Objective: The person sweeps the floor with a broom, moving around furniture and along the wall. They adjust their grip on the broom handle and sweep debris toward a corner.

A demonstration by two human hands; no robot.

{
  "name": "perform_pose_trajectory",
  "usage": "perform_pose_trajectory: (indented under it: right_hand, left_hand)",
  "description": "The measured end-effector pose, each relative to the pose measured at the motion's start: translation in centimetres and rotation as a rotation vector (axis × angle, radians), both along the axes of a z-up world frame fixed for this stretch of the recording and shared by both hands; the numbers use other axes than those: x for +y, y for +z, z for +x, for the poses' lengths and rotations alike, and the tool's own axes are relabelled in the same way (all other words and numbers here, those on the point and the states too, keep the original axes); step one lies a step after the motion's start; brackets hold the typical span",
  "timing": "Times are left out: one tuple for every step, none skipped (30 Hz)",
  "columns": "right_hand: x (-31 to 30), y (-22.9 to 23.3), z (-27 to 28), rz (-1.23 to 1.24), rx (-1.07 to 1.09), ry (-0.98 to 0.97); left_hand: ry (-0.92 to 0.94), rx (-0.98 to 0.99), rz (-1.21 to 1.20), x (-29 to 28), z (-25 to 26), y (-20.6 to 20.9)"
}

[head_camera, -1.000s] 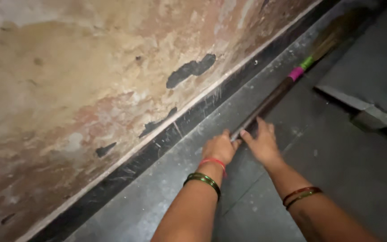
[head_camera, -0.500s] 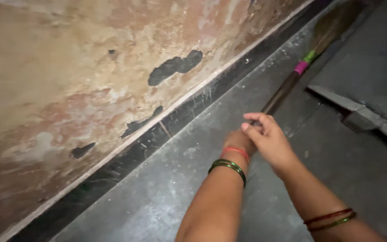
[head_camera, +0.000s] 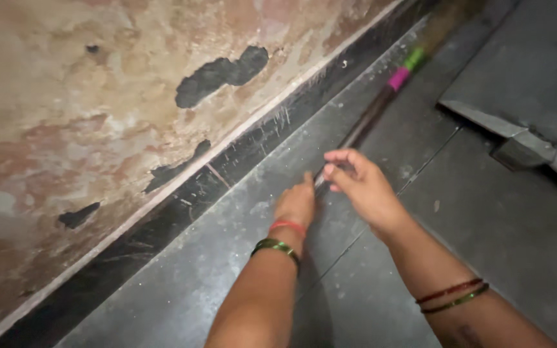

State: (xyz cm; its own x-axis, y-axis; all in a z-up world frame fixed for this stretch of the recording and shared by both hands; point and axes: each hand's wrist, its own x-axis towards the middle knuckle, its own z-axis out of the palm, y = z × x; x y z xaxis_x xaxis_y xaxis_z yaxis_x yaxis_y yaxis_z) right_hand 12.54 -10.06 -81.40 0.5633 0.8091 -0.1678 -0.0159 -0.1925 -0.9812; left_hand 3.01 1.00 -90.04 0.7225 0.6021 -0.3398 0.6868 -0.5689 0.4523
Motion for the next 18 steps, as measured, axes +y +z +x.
perform_pose_trajectory:
  right_hand:
    - [0.4, 0.1, 0.4, 0.023, 0.016, -0.011]
    - [0.9, 0.5, 1.2, 0.047, 0.024, -0.023]
    - [1.4, 0.9, 1.9, 0.071, 0.032, -0.034]
    - [1.9, 1.5, 2.8, 0.092, 0.050, -0.045]
    - [2.2, 2.1, 3.8, 0.113, 0.067, -0.055]
    - [2.4, 2.6, 4.6, 0.132, 0.089, -0.065]
    - [2.7, 3.1, 5.5, 0.135, 0.066, -0.068]
    - [2.9, 3.4, 6.5, 0.135, 0.043, -0.073]
    - [2.8, 3.5, 7.2, 0.135, 0.019, -0.077]
    - [2.4, 3.3, 7.8, 0.133, 0.006, -0.074]
    - [1.9, 3.1, 8.3, 0.131, -0.006, -0.070]
    - [1.5, 2.7, 9.0, 0.130, -0.027, -0.066]
    - [1.0, 2.3, 9.5, 0.112, -0.037, -0.074]
    - [0.6, 1.7, 9.5, 0.094, -0.038, -0.072]
    - [0.2, 1.0, 9.3, 0.076, -0.039, -0.071]
    - [0.0, 0.4, 9.0, 0.065, -0.037, -0.067]
    - [-0.1, -0.1, 8.6, 0.054, -0.035, -0.062]
    - [0.1, -0.5, 8.2, 0.051, -0.035, -0.058]
  left_hand:
    - [0.004, 0.029, -0.037, -0.2, 0.7, -0.1]
    - [0.007, 0.049, -0.074, -0.5, 1.9, -0.2]
    - [0.010, 0.069, -0.110, -0.9, 3.0, -0.3]
    - [0.007, 0.033, -0.091, -1.4, 4.5, -0.5]
    - [0.004, -0.002, -0.073, -2.0, 6.1, -0.7]
    - [0.002, -0.034, -0.056, -2.5, 7.4, -1.0]
    - [0.000, -0.010, -0.075, -2.9, 8.5, -1.4]
    - [-0.003, 0.014, -0.095, -3.4, 9.7, -1.9]
    - [-0.006, 0.038, -0.116, -3.7, 10.5, -2.4]
    - [0.009, 0.037, -0.136, -4.1, 10.6, -3.0]
    - [0.024, 0.036, -0.155, -4.2, 10.3, -3.6]
    - [0.039, 0.027, -0.173, -4.3, 10.5, -4.1]
    - [0.004, 0.026, -0.160, -4.4, 10.9, -4.4]
    - [-0.020, 0.034, -0.146, -4.4, 10.7, -4.7]
    - [-0.044, 0.041, -0.133, -4.5, 10.5, -4.8]
    - [-0.076, 0.047, -0.114, -4.3, 10.3, -4.8]
    - [-0.108, 0.053, -0.095, -4.1, 10.1, -4.6]
    - [-0.140, 0.058, -0.069, -3.5, 9.9, -4.4]
